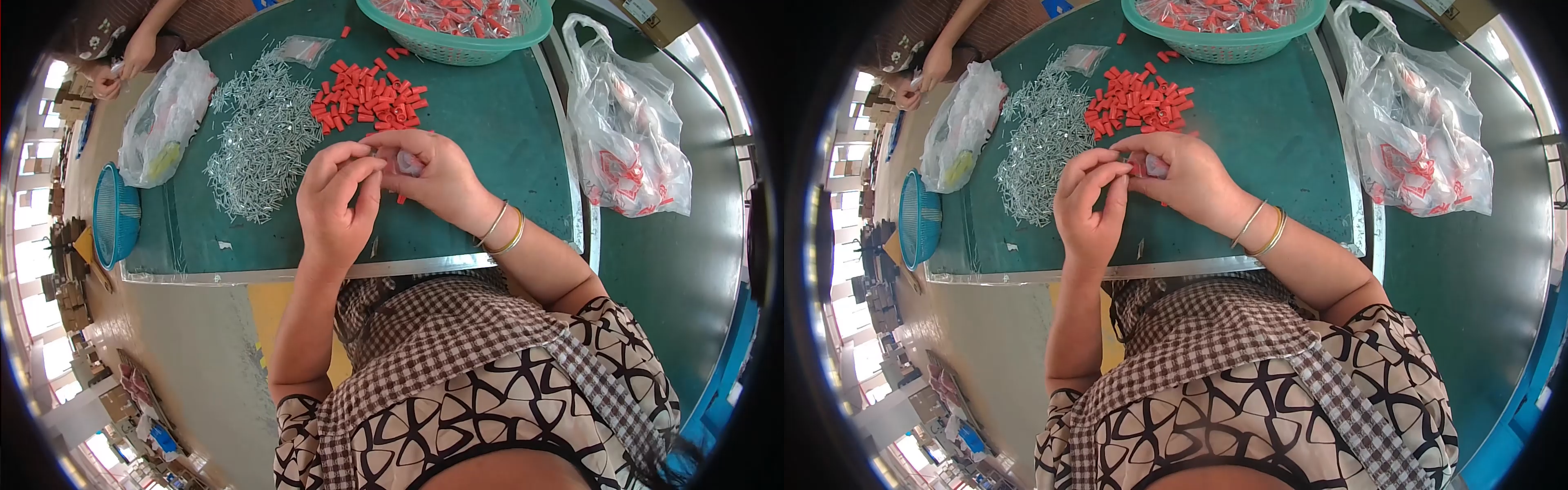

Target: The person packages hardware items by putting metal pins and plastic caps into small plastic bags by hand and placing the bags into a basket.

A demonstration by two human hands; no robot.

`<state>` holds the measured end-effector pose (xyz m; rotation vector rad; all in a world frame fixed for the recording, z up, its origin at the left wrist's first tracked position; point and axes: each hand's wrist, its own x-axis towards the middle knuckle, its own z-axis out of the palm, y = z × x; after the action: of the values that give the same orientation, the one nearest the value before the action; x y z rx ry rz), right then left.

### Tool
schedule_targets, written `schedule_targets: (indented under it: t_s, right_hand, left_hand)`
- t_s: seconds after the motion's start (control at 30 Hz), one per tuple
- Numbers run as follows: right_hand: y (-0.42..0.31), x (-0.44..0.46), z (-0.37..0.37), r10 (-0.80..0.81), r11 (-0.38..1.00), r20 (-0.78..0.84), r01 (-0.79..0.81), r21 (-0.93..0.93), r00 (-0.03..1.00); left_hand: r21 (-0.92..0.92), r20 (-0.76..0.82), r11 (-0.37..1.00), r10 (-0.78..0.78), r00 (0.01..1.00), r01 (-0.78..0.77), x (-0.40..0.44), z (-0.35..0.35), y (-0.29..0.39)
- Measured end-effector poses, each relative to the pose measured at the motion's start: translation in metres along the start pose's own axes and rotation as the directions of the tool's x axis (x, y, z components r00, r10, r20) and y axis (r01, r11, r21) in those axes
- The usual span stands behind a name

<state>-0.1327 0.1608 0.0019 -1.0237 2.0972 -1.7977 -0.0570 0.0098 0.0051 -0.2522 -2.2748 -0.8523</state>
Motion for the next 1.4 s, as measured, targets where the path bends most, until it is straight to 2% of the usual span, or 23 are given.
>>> schedule_targets:
  t_s: [0.1,0.2,0.3,0.4,0.5,0.6,0.63,0.7,0.73,0.77,0.8,0.83,0.93,1.03,1.13,1.2,1.33,1.4]
  right_hand:
    - [-0.002,-0.001,-0.002,0.088,0.996,0.042,-0.088,0.012,0.995]
    - [-0.001,0.001,-0.004,0.092,0.996,0.093,-0.091,-0.010,0.991]
    - [-0.001,0.002,-0.004,0.098,0.995,0.123,-0.100,0.009,0.988]
    - [0.004,0.000,-0.001,0.053,0.995,0.120,-0.062,0.072,0.991]
    - [0.004,-0.001,0.001,0.075,0.988,0.111,-0.089,0.123,0.991]
    - [0.010,0.001,0.004,-0.136,0.991,-0.057,0.135,-0.017,0.989]
    - [0.009,-0.003,0.003,-0.088,0.996,-0.040,0.087,-0.034,0.995]
    - [0.004,0.000,-0.001,-0.018,0.997,0.004,0.018,-0.069,1.000]
    - [0.004,0.008,-0.002,-0.042,0.995,0.017,0.043,-0.086,0.999]
    - [0.003,0.008,-0.003,-0.042,0.994,0.027,0.045,-0.101,0.999]
    - [0.002,0.000,-0.002,-0.020,0.994,0.045,0.025,-0.110,0.999]
    - [-0.006,0.001,-0.002,0.080,0.992,0.067,-0.073,-0.106,0.994]
    - [0.010,-0.001,0.005,-0.103,0.993,0.001,0.102,-0.058,0.995]
    - [0.012,-0.003,0.008,-0.093,0.994,-0.002,0.093,-0.054,0.996]
    - [0.010,-0.003,0.011,-0.050,0.996,0.049,0.046,0.073,0.998]
    - [0.010,-0.005,0.009,-0.035,0.999,0.082,0.032,0.037,0.996]
    - [0.010,-0.006,0.009,-0.009,0.999,0.070,0.006,0.037,0.997]
    - [0.013,-0.008,0.014,-0.004,0.992,0.028,0.000,0.130,1.000]
  left_hand:
    - [0.054,0.127,0.998,-0.047,0.991,0.041,0.005,-0.011,0.010]
    - [0.198,0.200,0.974,0.070,0.977,-0.110,0.013,-0.018,0.010]
    - [0.176,0.267,0.982,0.013,0.964,-0.062,0.013,-0.024,0.004]
    - [0.195,0.250,0.981,-0.029,0.968,-0.021,0.016,-0.031,0.010]
    - [0.244,0.265,0.968,-0.002,0.964,-0.065,0.013,-0.034,0.011]
    - [0.288,0.069,0.951,0.094,0.993,-0.110,0.013,-0.046,0.019]
    - [0.377,0.136,0.924,0.022,0.990,-0.072,0.012,-0.042,0.015]
    - [0.379,0.222,0.925,-0.081,0.972,-0.009,0.001,-0.042,0.009]
    - [0.382,0.263,0.924,-0.115,0.958,0.006,0.004,-0.042,0.004]
    - [0.352,0.185,0.936,-0.066,0.981,-0.003,0.005,-0.044,0.002]
    - [0.331,0.220,0.943,-0.099,0.970,0.021,0.001,-0.045,0.005]
    - [0.314,0.242,0.948,-0.126,0.962,0.045,0.001,-0.045,0.004]
    - [0.270,0.217,0.962,-0.100,0.971,0.039,0.003,-0.041,-0.001]
    - [0.201,0.219,0.978,-0.094,0.971,0.049,0.001,-0.039,0.001]
    - [0.169,0.241,0.984,-0.090,0.966,0.050,0.003,-0.039,0.002]
    - [0.159,0.254,0.985,-0.104,0.961,0.065,0.002,-0.038,0.002]
    - [0.001,0.219,0.964,-0.260,0.940,0.266,0.001,-0.036,0.006]
    - [-0.035,0.227,0.935,-0.336,0.914,0.353,0.001,-0.037,0.009]
